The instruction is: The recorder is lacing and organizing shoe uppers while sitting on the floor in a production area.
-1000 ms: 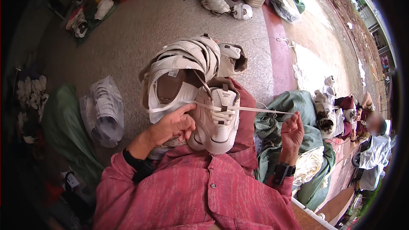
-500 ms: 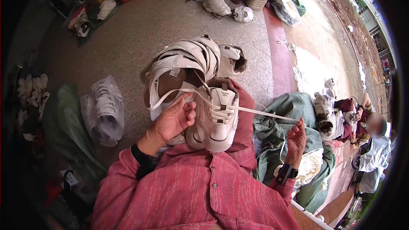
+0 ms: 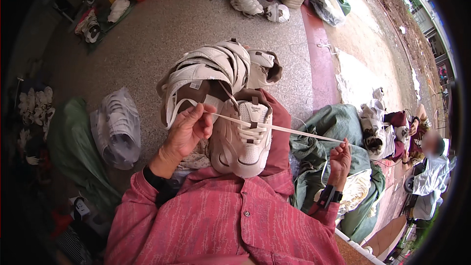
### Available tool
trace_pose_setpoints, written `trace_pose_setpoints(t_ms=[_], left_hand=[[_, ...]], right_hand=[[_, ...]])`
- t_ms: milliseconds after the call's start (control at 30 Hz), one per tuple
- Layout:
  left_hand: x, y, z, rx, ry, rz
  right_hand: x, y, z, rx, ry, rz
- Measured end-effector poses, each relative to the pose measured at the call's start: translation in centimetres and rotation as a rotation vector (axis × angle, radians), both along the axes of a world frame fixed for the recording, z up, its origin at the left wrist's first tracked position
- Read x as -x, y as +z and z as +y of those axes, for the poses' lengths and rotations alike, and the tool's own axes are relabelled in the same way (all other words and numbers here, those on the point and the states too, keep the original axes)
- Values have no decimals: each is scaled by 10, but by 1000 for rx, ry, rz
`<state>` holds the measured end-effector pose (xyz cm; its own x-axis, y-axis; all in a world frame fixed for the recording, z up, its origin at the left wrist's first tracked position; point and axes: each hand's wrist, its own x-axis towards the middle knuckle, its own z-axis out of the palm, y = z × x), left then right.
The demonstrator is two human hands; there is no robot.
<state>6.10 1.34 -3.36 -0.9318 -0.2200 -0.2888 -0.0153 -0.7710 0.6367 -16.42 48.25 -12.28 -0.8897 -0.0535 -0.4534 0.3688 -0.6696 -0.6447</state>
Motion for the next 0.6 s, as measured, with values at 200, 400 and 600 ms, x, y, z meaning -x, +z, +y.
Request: trace_pose_setpoints(t_ms=[200,400,600], left_hand=[[-10,7,-4,86,174,-101],[-43,43,-3,502,214,19],[-104,67,-47,406,603,167]], right_hand=[[18,-20,33,-19,-87,-50],[25,-21,26,-120,-57,20],[54,-59,91,6,-166,-16]])
